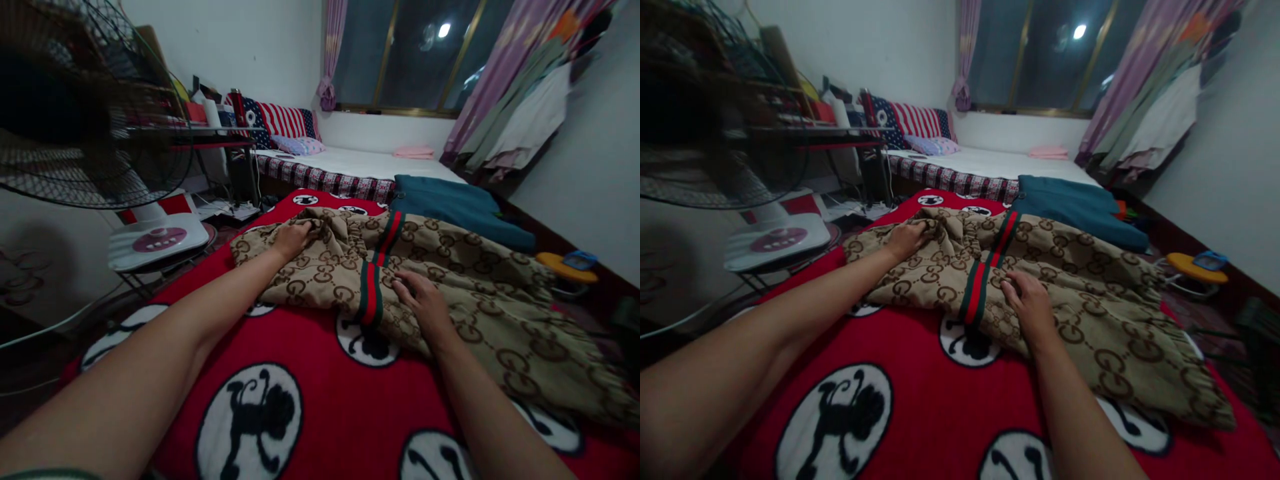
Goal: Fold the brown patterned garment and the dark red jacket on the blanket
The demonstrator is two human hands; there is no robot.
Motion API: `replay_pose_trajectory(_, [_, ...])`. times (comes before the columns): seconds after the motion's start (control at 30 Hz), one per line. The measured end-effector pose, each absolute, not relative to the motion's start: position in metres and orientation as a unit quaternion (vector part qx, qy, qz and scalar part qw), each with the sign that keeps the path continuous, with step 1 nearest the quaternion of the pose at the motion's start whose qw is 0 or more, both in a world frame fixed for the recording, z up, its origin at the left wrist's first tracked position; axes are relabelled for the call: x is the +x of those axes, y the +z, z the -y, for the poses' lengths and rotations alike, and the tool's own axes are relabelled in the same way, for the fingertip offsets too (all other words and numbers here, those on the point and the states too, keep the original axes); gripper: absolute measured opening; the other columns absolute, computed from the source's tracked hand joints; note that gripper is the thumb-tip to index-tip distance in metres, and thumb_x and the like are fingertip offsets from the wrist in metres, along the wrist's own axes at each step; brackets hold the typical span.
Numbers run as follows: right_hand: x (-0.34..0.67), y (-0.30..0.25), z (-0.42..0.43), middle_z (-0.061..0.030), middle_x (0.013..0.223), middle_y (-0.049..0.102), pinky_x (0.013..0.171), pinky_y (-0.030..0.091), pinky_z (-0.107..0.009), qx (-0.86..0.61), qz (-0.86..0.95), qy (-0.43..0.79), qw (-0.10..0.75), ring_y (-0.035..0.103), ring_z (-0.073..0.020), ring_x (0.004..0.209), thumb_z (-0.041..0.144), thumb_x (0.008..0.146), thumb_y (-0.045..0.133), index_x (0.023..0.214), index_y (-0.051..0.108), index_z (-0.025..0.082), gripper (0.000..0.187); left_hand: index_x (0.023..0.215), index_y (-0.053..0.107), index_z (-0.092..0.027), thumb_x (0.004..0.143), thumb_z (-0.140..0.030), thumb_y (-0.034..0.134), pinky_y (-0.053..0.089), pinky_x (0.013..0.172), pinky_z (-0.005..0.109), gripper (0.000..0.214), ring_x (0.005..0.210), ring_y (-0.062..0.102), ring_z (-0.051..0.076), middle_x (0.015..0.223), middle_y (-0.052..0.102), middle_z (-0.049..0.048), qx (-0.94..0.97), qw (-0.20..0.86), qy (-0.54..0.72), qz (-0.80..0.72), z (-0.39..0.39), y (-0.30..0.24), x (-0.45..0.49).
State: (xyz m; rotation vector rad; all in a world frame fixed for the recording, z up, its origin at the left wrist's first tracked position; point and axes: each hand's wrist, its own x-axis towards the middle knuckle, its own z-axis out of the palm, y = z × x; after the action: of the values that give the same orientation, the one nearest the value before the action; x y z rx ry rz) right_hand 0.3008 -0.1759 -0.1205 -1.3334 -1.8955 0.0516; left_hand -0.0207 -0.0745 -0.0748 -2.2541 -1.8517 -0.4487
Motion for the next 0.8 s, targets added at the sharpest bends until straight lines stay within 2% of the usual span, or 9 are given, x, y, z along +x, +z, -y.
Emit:
replay_pose_trajectory(0.13, [0.301,-0.121,0.176,-0.0124,0.108,0.07,0.093,0.047,-0.045,-0.53,0.747,0.017,0.401,0.062,-0.0279,0.103,0.049,0.09,0.046,0.104,0.068,0.018,0.04,0.117,0.061,-0.019,0.094,-0.054,0.04,0.044,0.086,0.032,0.048,0.106,0.063,0.028,0.113,0.069,0.0135,-0.758,0.067,-0.15,0.632,0.08,-0.061,-0.029])
replay_pose_trajectory(0.27, [0.301,-0.121,0.176,-0.0118,0.106,0.07,0.092,0.047,-0.044,-0.532,0.744,0.012,0.404,0.063,-0.0278,0.102,0.048,0.089,0.046,0.102,0.068,0.019,0.039,0.096,0.07,-0.019,0.088,-0.07,0.031,0.045,0.078,0.03,0.065,0.096,0.065,0.028,0.102,0.071,0.0123,-0.73,-0.01,-0.124,0.672,0.102,-0.037,-0.055])
replay_pose_trajectory(0.37, [0.3,-0.121,0.176,-0.0111,0.105,0.071,0.091,0.048,-0.044,-0.535,0.743,0.01,0.403,0.063,-0.0279,0.101,0.048,0.089,0.046,0.101,0.069,0.02,0.038,0.087,0.071,-0.02,0.076,-0.077,0.044,0.046,0.073,0.029,0.064,0.089,0.065,0.027,0.096,0.071,0.0092,-0.744,-0.084,-0.068,0.659,0.124,-0.029,-0.087])
replay_pose_trajectory(0.43, [0.3,-0.121,0.176,-0.0113,0.105,0.071,0.092,0.047,-0.045,-0.535,0.742,0.012,0.402,0.063,-0.0283,0.101,0.048,0.088,0.047,0.101,0.069,0.02,0.038,0.095,0.07,-0.021,0.062,-0.071,0.064,0.047,0.075,0.027,0.06,0.093,0.064,0.026,0.101,0.07,0.0065,-0.77,-0.124,-0.068,0.622,0.136,-0.032,-0.108])
replay_pose_trajectory(0.5, [0.299,-0.12,0.176,-0.0117,0.106,0.071,0.092,0.047,-0.046,-0.535,0.741,0.018,0.404,0.063,-0.0288,0.102,0.048,0.088,0.047,0.101,0.069,0.019,0.038,0.107,0.065,-0.021,0.057,-0.059,0.073,0.047,0.075,0.025,0.064,0.094,0.063,0.024,0.103,0.069,0.0046,-0.778,-0.141,-0.101,0.603,0.144,-0.039,-0.123])
replay_pose_trajectory(0.57, [0.299,-0.117,0.178,-0.0122,0.105,0.071,0.091,0.047,-0.046,-0.535,0.738,0.029,0.41,0.063,-0.0292,0.101,0.048,0.087,0.049,0.1,0.069,0.018,0.039,0.112,0.06,-0.02,0.063,-0.052,0.071,0.047,0.071,0.026,0.059,0.088,0.064,0.023,0.094,0.069,0.0033,-0.758,-0.128,-0.119,0.629,0.149,-0.048,-0.129])
replay_pose_trajectory(0.63, [0.298,-0.114,0.181,-0.0122,0.105,0.071,0.091,0.048,-0.046,-0.531,0.731,0.04,0.428,0.063,-0.0287,0.1,0.047,0.085,0.051,0.099,0.069,0.018,0.037,0.111,0.059,-0.02,0.069,-0.045,0.068,0.047,0.07,0.029,0.049,0.087,0.064,0.025,0.088,0.068,0.0035,-0.744,-0.068,-0.121,0.654,0.153,-0.054,-0.125])
replay_pose_trajectory(0.73, [0.297,-0.109,0.187,-0.0111,0.106,0.071,0.093,0.047,-0.045,-0.53,0.695,0.042,0.485,0.063,-0.0267,0.102,0.042,0.085,0.053,0.1,0.069,0.019,0.032,0.109,0.061,-0.02,0.074,-0.032,0.065,0.047,0.084,0.036,0.037,0.103,0.061,0.029,0.105,0.067,0.0094,-0.774,0.071,-0.137,0.614,0.163,-0.053,-0.108])
replay_pose_trajectory(0.8, [0.295,-0.106,0.193,-0.0102,0.106,0.071,0.093,0.047,-0.044,-0.538,0.658,0.048,0.525,0.064,-0.0256,0.102,0.04,0.086,0.052,0.1,0.069,0.019,0.031,0.108,0.064,-0.021,0.079,-0.029,0.059,0.045,0.094,0.04,0.031,0.111,0.057,0.029,0.116,0.064,0.0111,-0.815,0.101,-0.151,0.55,0.173,-0.048,-0.098])
